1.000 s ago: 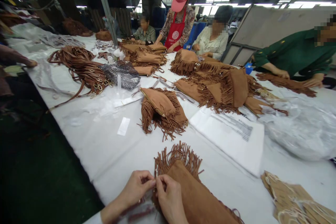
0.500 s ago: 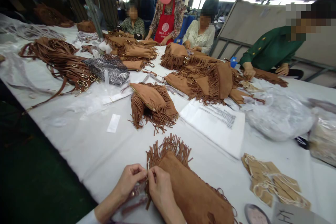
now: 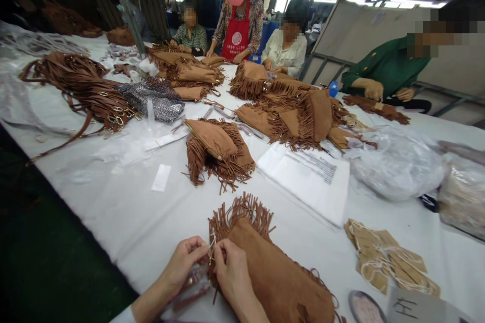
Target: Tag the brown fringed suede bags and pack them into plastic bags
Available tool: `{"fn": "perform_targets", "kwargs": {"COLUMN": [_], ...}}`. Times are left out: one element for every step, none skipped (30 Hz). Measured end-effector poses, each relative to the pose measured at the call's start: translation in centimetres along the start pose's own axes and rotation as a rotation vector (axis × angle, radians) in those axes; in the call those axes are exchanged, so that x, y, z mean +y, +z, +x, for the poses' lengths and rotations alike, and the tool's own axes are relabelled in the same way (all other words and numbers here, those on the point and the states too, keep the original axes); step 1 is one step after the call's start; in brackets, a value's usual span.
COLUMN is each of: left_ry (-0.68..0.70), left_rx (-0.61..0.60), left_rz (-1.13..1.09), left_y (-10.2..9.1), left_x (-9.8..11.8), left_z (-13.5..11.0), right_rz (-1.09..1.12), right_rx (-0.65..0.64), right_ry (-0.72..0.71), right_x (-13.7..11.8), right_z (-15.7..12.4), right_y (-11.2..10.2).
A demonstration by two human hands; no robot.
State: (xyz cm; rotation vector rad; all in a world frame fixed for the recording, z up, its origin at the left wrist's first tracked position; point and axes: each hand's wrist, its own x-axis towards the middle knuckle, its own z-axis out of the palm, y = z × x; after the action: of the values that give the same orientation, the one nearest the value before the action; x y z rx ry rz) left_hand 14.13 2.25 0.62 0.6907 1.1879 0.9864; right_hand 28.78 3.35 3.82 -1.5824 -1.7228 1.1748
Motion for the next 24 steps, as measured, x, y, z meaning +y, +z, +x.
{"fn": "perform_targets", "kwargs": {"left_ry": [-0.003,-0.009,-0.020,-0.034,-0.051,-0.067,-0.073,-0.073,-0.073,-0.077,-0.085,-0.097,-0.114,-0.134,-0.157,-0.183,-0.213,-0.238,-0.255,-0.261,-0.255,-0.248,-0.244,-0.244], "left_rx": [-0.015,-0.035,-0.061,-0.095,-0.137,-0.177,-0.203,-0.208,-0.197,-0.170,-0.138,-0.113,-0.101,-0.096,-0.091,-0.080,-0.066,-0.044,-0.022,-0.001,0.012,0.015,0.012,0.009], "left_rz": [-0.050,-0.114,-0.187,-0.262,-0.330,-0.386,-0.427,-0.455,-0.475,-0.496,-0.521,-0.545,-0.561,-0.575,-0.586,-0.598,-0.614,-0.639,-0.665,-0.686,-0.697,-0.697,-0.683,-0.646], "left_y": [0.2,0.5,0.9,1.3,1.7,2.1,2.4,2.6,2.7,2.7,2.5,2.3,1.9,1.5,1.2,0.8,0.5,0.2,0.0,-0.1,-0.2,-0.1,-0.1,0.0], "left_x": [0.1,0.2,0.4,0.6,0.8,1.0,1.2,1.3,1.4,1.4,1.5,1.6,1.7,1.8,1.8,1.9,1.9,1.8,1.8,1.7,1.7,1.7,1.7,1.7], "left_z": [-0.1,-0.2,-0.3,-0.4,-0.5,-0.6,-0.5,-0.5,-0.3,-0.1,0.1,0.3,0.6,0.8,1.0,1.2,1.4,1.5,1.6,1.6,1.6,1.6,1.5,1.4], "right_rz": [0.039,0.086,0.148,0.223,0.310,0.400,0.486,0.568,0.646,0.727,0.814,0.903,0.986,1.052,1.090,1.095,1.067,1.012,0.933,0.834,0.720,0.593,0.462,0.333], "right_rx": [-0.002,-0.007,-0.013,-0.019,-0.025,-0.035,-0.050,-0.064,-0.082,-0.104,-0.125,-0.141,-0.148,-0.145,-0.128,-0.101,-0.070,-0.044,-0.027,-0.022,-0.027,-0.037,-0.053,-0.069], "right_ry": [0.021,0.043,0.069,0.096,0.123,0.146,0.164,0.181,0.198,0.220,0.254,0.295,0.338,0.375,0.400,0.406,0.390,0.357,0.313,0.261,0.203,0.140,0.071,-0.005], "right_x": [0.0,-0.1,-0.2,-0.3,-0.5,-0.6,-0.8,-1.0,-1.1,-1.2,-1.2,-1.1,-0.9,-0.7,-0.5,-0.3,0.0,0.1,0.2,0.1,0.0,-0.2,-0.4,-0.6], "right_z": [0.0,0.1,0.1,0.2,0.3,0.4,0.4,0.3,0.2,0.1,-0.1,-0.3,-0.5,-0.7,-0.9,-1.0,-1.1,-1.2,-1.2,-1.2,-1.2,-1.2,-1.2,-1.3], "right_y": [-0.1,-0.1,-0.2,-0.4,-0.6,-0.8,-1.1,-1.3,-1.6,-1.8,-1.9,-2.0,-1.9,-1.9,-1.7,-1.6,-1.5,-1.3,-1.2,-1.1,-1.0,-0.8,-0.6,-0.3]}}
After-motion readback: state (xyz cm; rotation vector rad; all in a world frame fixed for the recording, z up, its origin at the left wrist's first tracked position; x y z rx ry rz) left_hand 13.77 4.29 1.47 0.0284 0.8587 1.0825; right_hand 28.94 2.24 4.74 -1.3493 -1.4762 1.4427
